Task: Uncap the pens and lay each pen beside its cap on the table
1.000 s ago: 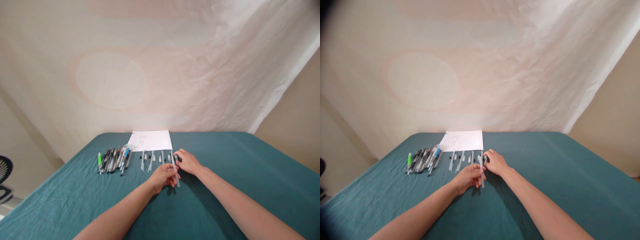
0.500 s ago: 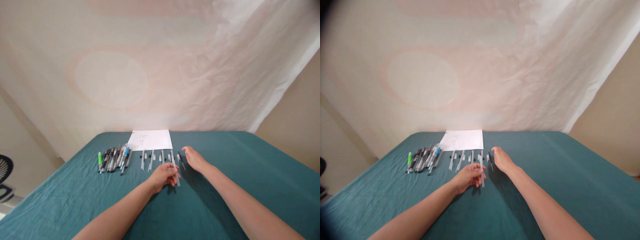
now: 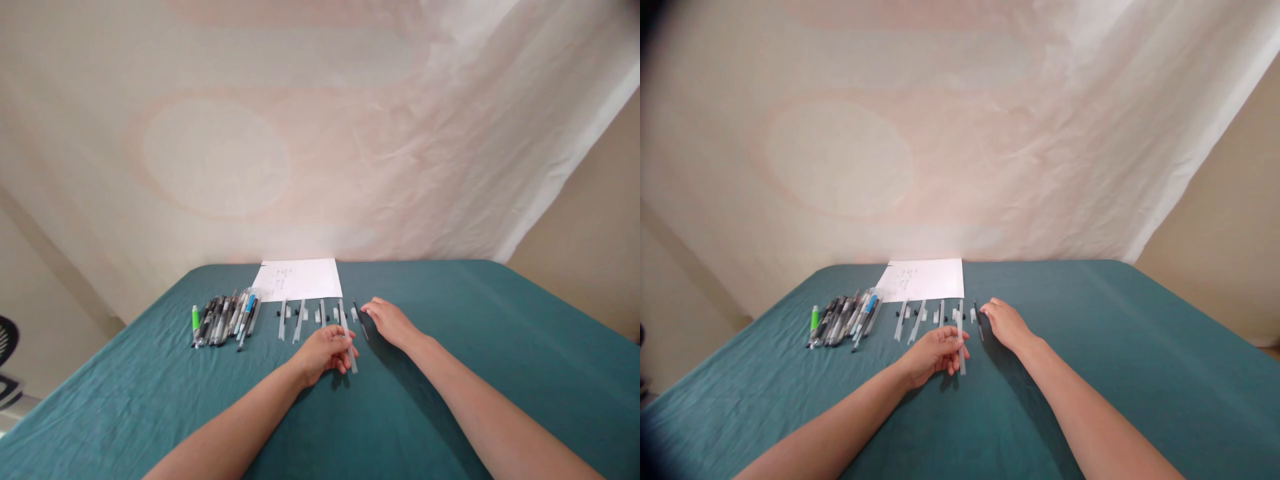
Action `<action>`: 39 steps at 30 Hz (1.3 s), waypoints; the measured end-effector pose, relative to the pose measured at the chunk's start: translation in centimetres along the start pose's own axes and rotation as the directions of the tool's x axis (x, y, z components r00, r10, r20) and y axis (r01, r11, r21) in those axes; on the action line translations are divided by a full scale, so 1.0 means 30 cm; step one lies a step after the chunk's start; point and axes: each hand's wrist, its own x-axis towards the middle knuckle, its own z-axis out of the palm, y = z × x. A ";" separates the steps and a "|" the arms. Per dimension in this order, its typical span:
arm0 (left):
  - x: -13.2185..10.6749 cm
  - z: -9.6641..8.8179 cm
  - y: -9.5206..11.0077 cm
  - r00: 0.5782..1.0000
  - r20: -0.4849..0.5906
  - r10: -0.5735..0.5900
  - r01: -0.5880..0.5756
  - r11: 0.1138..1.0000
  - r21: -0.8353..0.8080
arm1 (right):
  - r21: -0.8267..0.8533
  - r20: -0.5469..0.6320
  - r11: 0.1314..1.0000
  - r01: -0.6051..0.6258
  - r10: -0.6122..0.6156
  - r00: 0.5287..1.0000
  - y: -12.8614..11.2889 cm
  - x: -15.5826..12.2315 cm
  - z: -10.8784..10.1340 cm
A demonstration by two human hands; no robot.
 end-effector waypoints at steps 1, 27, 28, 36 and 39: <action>0.000 0.000 0.000 1.000 0.002 -0.001 0.001 1.000 0.000 | -0.007 0.003 1.000 -0.004 0.004 1.000 -0.001 -0.001 0.002; -0.015 0.040 0.019 0.978 -0.150 0.143 -0.143 0.990 0.012 | 0.020 0.248 1.000 -0.025 0.019 0.969 -0.209 -0.072 -0.178; -0.014 0.035 0.012 0.991 -0.091 0.093 -0.086 0.993 0.077 | -0.070 0.215 0.995 -0.076 0.089 0.972 -0.195 -0.067 -0.177; -0.013 0.014 -0.011 0.988 0.147 -0.041 -0.017 0.927 0.374 | -0.296 0.240 0.932 -0.209 0.285 0.928 -0.127 -0.042 -0.113; -0.010 0.010 -0.011 0.987 0.154 -0.045 -0.013 0.933 0.360 | -0.309 0.258 0.929 -0.204 0.288 0.922 -0.125 -0.041 -0.099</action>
